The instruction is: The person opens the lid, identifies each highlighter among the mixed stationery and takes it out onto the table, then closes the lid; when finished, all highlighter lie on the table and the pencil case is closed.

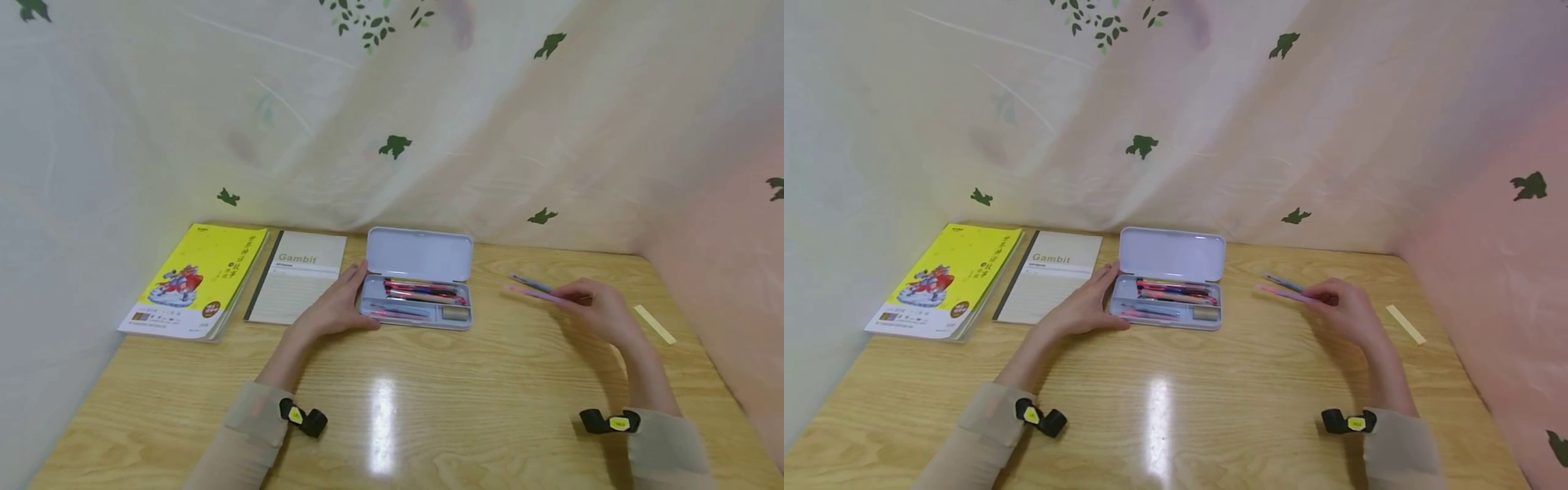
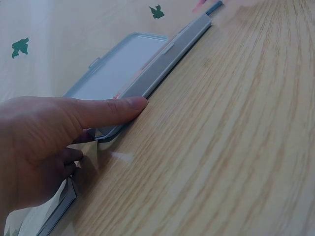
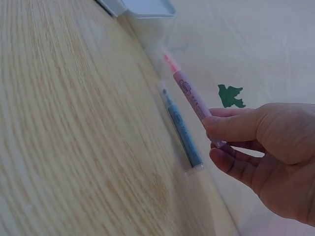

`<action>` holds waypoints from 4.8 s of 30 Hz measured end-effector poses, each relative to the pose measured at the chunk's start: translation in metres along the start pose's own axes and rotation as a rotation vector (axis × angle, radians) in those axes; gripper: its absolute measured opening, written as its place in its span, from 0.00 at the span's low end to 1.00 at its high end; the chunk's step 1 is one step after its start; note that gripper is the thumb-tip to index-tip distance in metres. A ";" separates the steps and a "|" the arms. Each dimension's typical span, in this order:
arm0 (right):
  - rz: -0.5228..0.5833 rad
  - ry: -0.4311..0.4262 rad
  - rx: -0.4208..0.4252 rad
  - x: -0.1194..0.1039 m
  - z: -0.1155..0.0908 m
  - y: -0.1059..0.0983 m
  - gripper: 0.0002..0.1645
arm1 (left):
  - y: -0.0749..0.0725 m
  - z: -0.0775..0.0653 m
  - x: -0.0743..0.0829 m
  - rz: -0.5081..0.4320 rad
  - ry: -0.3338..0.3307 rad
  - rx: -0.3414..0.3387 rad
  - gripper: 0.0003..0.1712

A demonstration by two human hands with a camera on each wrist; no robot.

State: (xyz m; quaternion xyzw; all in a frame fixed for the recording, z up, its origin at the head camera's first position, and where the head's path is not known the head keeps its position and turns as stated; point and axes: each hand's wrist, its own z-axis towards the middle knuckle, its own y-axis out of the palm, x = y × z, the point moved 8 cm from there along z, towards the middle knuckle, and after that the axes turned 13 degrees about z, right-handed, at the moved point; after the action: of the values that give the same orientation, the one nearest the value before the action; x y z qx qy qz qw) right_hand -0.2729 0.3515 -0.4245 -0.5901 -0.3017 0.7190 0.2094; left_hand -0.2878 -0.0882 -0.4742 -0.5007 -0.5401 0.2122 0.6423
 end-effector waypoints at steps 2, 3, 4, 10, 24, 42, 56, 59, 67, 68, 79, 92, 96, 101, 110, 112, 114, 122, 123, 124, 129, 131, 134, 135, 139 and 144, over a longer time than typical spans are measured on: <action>-0.011 0.010 0.003 0.002 0.000 -0.001 0.10 | -0.001 0.000 0.000 -0.001 0.005 0.004 0.75; -0.015 0.014 0.002 0.003 0.000 -0.001 0.11 | -0.001 -0.001 0.000 -0.003 0.005 0.003 0.75; -0.019 0.018 0.001 0.003 0.000 -0.001 0.11 | -0.001 -0.001 0.000 -0.006 0.004 0.002 0.75; -0.044 0.048 -0.007 0.008 -0.001 -0.001 0.11 | -0.001 -0.001 0.001 -0.010 0.005 0.000 0.75; -0.080 0.104 -0.045 0.016 0.005 0.012 0.11 | -0.003 -0.001 0.002 0.004 0.012 0.002 0.75; -0.094 0.140 -0.060 0.018 0.006 0.017 0.11 | -0.001 -0.001 -0.002 0.006 -0.013 -0.009 0.75; -0.091 0.153 -0.068 0.016 0.006 0.019 0.11 | -0.001 -0.001 -0.001 0.008 -0.009 -0.008 0.75; -0.093 0.151 -0.064 0.017 0.006 0.019 0.11 | -0.001 -0.001 -0.001 0.009 -0.010 -0.010 0.75; -0.097 0.139 -0.057 0.017 0.007 0.019 0.11 | -0.001 0.000 -0.001 0.005 -0.007 -0.009 0.75; -0.097 0.138 -0.055 0.017 0.007 0.018 0.11 | -0.001 0.000 -0.001 0.003 -0.007 -0.009 0.75; -0.095 0.133 -0.062 0.016 0.008 0.020 0.11 | 0.000 0.000 -0.002 0.010 -0.011 -0.013 0.75; -0.096 0.154 -0.066 0.020 0.006 0.019 0.11 | 0.001 0.000 -0.003 0.001 -0.019 -0.019 0.75; -0.091 0.155 -0.071 0.019 0.006 0.018 0.12 | 0.001 0.001 -0.003 -0.001 -0.020 -0.017 0.75; -0.084 0.155 -0.070 0.020 0.006 0.016 0.13 | 0.001 0.001 -0.003 0.001 -0.018 -0.018 0.75; -0.075 0.146 -0.054 0.017 0.005 0.013 0.15 | 0.001 0.001 -0.003 0.010 -0.015 -0.018 0.75; -0.075 0.148 -0.057 0.016 0.005 0.013 0.16 | 0.001 0.002 -0.004 0.011 -0.017 -0.020 0.75; -0.076 0.152 -0.059 0.015 0.005 0.013 0.16 | 0.002 0.002 -0.004 0.011 -0.016 -0.020 0.75; -0.077 0.160 -0.056 0.015 0.006 0.013 0.17 | 0.001 0.001 -0.003 0.015 -0.014 -0.016 0.75; -0.075 0.163 -0.055 0.016 0.006 0.013 0.17 | 0.001 0.001 -0.003 0.015 -0.016 -0.017 0.75; -0.074 0.163 -0.055 0.016 0.006 0.013 0.18 | 0.000 0.001 -0.003 0.016 -0.015 -0.015 0.75; -0.079 0.161 -0.042 0.017 0.005 0.012 0.18 | 0.000 -0.001 -0.002 0.015 -0.014 -0.016 0.74; -0.082 0.157 -0.035 0.017 0.005 0.012 0.18 | 0.000 -0.001 -0.002 0.017 -0.016 -0.019 0.75; -0.081 0.146 -0.023 0.015 0.005 0.011 0.18 | -0.001 -0.001 -0.002 0.017 -0.016 -0.018 0.75; -0.078 0.142 -0.017 0.014 0.005 0.011 0.18 | -0.001 -0.001 -0.002 0.016 -0.013 -0.016 0.75; -0.058 0.116 0.029 0.004 0.006 0.010 0.16 | -0.003 0.000 0.000 0.012 0.004 -0.004 0.74; -0.022 0.079 0.108 -0.015 0.009 0.009 0.18 | -0.001 0.001 -0.001 0.011 0.004 -0.005 0.75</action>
State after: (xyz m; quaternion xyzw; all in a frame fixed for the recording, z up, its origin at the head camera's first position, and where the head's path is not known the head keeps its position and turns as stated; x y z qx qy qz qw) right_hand -0.2779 0.3337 -0.4187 -0.6026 -0.2602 0.7079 0.2607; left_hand -0.2896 -0.0885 -0.4735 -0.5058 -0.5366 0.2136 0.6408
